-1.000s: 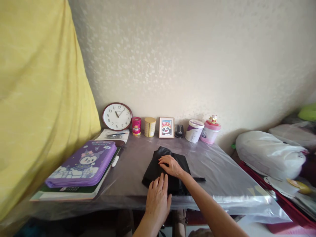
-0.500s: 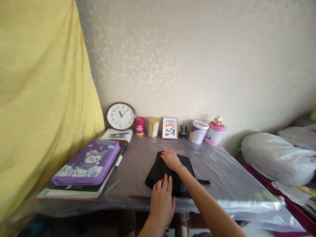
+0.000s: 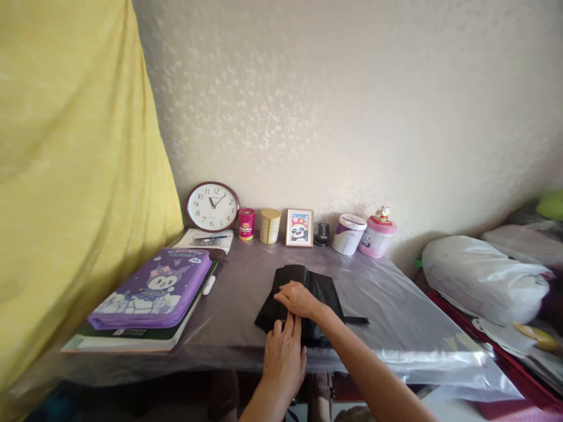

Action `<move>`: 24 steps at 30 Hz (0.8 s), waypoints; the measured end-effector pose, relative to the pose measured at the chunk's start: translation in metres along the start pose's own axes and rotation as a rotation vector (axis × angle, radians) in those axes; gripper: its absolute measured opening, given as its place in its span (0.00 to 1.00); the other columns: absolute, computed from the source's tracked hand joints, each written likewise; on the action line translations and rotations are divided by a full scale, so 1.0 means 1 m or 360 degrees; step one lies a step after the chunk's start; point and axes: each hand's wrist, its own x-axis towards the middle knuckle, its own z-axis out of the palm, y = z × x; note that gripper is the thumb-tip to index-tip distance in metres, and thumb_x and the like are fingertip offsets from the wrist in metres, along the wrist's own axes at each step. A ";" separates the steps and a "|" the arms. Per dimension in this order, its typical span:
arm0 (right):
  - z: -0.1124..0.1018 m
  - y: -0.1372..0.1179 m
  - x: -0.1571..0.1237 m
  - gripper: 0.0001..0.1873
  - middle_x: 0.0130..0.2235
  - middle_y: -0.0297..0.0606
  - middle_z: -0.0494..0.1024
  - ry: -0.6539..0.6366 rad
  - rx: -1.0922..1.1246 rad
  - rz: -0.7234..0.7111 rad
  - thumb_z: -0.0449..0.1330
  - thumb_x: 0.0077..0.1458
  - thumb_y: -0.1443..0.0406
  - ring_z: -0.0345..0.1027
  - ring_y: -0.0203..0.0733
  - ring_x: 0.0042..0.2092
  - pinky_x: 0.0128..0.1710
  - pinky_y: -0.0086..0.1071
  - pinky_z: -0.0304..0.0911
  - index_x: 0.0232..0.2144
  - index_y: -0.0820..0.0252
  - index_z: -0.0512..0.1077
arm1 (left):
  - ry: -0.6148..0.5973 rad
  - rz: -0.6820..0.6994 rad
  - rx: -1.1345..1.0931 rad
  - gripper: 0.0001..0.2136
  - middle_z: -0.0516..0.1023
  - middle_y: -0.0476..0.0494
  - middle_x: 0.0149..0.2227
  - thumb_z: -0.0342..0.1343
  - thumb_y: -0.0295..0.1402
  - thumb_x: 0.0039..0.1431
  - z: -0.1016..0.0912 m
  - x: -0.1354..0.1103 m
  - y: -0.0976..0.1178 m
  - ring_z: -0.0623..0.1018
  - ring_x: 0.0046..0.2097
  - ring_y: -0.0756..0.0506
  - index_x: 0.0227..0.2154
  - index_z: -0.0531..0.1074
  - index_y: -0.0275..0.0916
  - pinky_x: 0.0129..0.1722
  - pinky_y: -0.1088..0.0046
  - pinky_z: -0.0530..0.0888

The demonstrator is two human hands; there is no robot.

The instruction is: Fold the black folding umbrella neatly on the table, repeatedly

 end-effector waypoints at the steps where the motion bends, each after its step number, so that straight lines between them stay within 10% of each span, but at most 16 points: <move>1: 0.000 0.011 0.003 0.14 0.43 0.40 0.78 0.0107 -0.0115 -0.0006 0.51 0.57 0.62 0.63 0.46 0.54 0.56 0.39 0.51 0.33 0.58 0.77 | 0.0010 0.0002 0.0012 0.29 0.61 0.43 0.59 0.48 0.30 0.52 0.001 0.000 0.000 0.66 0.49 0.39 0.59 0.55 0.40 0.44 0.63 0.68; 7: -0.010 0.052 0.002 0.19 0.57 0.47 0.65 0.0648 -0.0272 0.0521 0.50 0.57 0.65 0.57 0.47 0.57 0.57 0.43 0.50 0.50 0.61 0.68 | -0.0009 0.0009 0.0048 0.30 0.57 0.44 0.62 0.47 0.30 0.52 0.006 0.001 -0.001 0.65 0.51 0.39 0.60 0.52 0.40 0.44 0.64 0.68; 14: -0.024 0.050 -0.030 0.15 0.49 0.41 0.73 0.0442 0.0220 0.0195 0.52 0.55 0.62 0.65 0.43 0.51 0.53 0.38 0.57 0.41 0.57 0.74 | 0.0006 0.0031 0.0069 0.29 0.57 0.43 0.62 0.45 0.30 0.54 0.002 -0.003 -0.001 0.65 0.50 0.40 0.60 0.51 0.38 0.44 0.65 0.68; 24: -0.048 0.088 -0.077 0.15 0.40 0.48 0.76 0.0670 -0.0160 0.1250 0.52 0.53 0.59 0.69 0.50 0.44 0.43 0.39 0.61 0.38 0.61 0.73 | -0.0044 0.0040 0.0162 0.28 0.55 0.40 0.62 0.46 0.30 0.56 -0.005 -0.003 0.001 0.67 0.49 0.41 0.61 0.50 0.37 0.44 0.66 0.69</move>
